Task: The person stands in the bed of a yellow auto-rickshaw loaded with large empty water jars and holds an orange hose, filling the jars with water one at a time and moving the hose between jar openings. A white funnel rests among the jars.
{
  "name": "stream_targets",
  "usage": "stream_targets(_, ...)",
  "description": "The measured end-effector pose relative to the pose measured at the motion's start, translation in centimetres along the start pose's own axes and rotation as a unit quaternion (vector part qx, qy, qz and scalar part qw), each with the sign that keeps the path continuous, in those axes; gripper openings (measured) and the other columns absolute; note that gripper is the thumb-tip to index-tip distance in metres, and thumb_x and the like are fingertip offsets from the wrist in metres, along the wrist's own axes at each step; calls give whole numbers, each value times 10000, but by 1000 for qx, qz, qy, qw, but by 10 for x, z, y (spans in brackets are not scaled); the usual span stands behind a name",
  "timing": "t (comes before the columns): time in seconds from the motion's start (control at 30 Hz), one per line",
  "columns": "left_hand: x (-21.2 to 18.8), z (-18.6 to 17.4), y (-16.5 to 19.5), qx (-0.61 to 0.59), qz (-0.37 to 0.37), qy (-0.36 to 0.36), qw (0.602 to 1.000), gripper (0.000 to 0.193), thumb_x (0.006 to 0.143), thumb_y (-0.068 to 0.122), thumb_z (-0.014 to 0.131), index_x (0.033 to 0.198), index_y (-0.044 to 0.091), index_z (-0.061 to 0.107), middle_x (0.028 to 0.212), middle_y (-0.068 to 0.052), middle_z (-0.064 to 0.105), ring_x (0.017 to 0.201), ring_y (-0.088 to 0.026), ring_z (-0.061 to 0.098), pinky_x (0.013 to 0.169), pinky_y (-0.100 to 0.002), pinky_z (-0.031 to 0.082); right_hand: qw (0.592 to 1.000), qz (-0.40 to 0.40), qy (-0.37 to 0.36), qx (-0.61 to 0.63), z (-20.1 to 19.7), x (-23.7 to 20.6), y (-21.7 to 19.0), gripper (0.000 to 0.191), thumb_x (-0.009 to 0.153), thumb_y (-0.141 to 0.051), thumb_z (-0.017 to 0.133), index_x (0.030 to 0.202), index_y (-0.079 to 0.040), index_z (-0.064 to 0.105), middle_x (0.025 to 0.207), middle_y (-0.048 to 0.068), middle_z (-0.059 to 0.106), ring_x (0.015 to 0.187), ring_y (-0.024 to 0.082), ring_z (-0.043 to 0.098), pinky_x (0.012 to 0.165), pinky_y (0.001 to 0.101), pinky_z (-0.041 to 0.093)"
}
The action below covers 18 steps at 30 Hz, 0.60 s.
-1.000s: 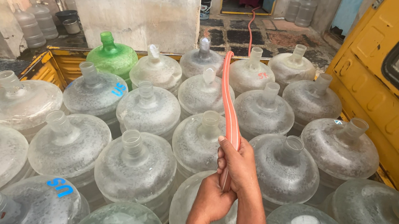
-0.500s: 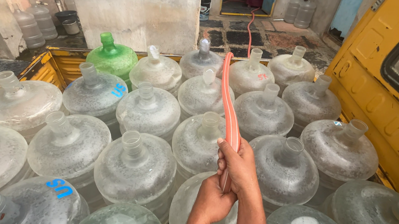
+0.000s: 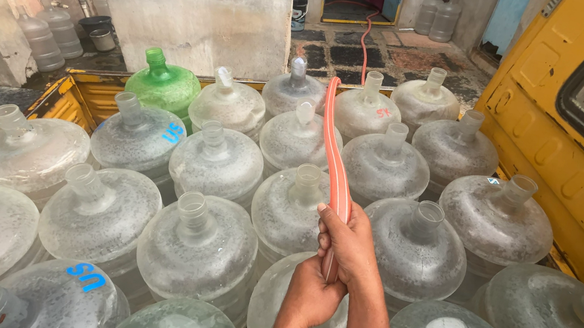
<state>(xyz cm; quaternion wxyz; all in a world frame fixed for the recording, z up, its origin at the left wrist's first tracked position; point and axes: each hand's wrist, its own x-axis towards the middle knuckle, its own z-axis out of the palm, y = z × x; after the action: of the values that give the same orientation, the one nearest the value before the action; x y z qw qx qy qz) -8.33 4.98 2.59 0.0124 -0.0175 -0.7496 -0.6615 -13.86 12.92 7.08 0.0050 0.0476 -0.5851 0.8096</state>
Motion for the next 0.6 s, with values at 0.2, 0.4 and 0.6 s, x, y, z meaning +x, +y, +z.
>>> stream_targets(0.2,0,0,0,8,1,0,1000,200,825,156,697,924,-18,693,827,-112,775,774,-192,746,716,-364,561,1000,-3,-5,-3,-1,1,0,209,919,-173,693,1003,-47,550,676,4,542,477,78,491,399,264,442)
stream_targets(0.4,-1,0,2,6,-5,1,1000,201,818,162,705,913,-15,689,806,-108,767,747,-188,731,698,-365,554,1000,0,-2,-4,-1,0,0,213,919,-180,698,988,-48,545,678,4,543,479,79,489,400,264,441)
stream_targets(0.6,-1,-1,2,12,-3,-1,1000,205,824,168,709,912,-16,694,799,-105,764,743,-184,729,698,-365,555,1000,4,3,-8,0,1,1,207,918,-180,697,985,-52,549,679,3,543,479,76,488,399,262,440)
